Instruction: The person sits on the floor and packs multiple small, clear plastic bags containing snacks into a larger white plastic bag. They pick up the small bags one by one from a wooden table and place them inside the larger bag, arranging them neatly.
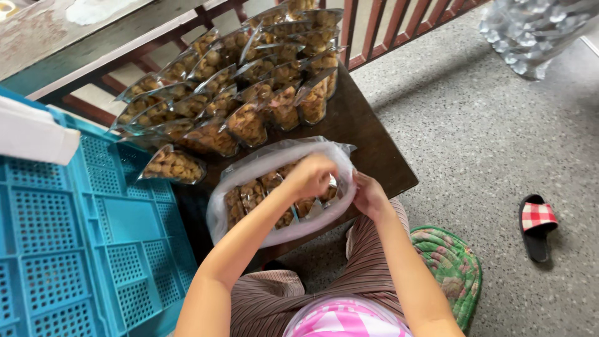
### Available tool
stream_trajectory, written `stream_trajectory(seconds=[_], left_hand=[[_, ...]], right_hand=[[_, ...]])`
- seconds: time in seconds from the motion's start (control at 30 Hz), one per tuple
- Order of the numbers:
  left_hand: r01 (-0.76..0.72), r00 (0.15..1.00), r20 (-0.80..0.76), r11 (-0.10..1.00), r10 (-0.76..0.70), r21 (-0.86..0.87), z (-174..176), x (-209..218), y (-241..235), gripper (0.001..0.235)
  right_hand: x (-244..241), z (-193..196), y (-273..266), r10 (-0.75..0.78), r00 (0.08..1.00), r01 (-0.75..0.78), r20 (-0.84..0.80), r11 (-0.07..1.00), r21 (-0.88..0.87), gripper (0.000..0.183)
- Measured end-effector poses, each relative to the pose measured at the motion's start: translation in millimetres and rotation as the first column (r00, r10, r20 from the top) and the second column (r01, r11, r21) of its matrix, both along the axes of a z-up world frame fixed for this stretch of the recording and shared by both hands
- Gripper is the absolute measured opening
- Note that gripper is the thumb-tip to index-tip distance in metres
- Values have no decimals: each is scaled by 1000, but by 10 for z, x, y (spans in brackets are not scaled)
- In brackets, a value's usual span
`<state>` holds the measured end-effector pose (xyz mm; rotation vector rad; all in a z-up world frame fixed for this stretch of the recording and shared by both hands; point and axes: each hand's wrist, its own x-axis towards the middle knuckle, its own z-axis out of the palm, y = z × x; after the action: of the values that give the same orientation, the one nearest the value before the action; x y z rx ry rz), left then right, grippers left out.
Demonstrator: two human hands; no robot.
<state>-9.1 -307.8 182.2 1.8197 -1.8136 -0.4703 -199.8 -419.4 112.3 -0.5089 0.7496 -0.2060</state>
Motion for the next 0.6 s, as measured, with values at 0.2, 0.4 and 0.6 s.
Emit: stream_trajectory(seconds=[0.2,0.4,0.6], left_hand=[[-184,979,76,980,190,-73,-99,372,-1030,24],[-160,963,268,751,-23,640,-745,145,-1474,33],[-59,989,143,789,-37,611,-1034,136,-1444,26]], right_hand=[[5,-138,-70,42,998,-35,-51,990,136,34],[59,-255,-130,47,999,-42,-21,984,175,35],[110,-264,-77,43,999,-45,22,991,128,35]])
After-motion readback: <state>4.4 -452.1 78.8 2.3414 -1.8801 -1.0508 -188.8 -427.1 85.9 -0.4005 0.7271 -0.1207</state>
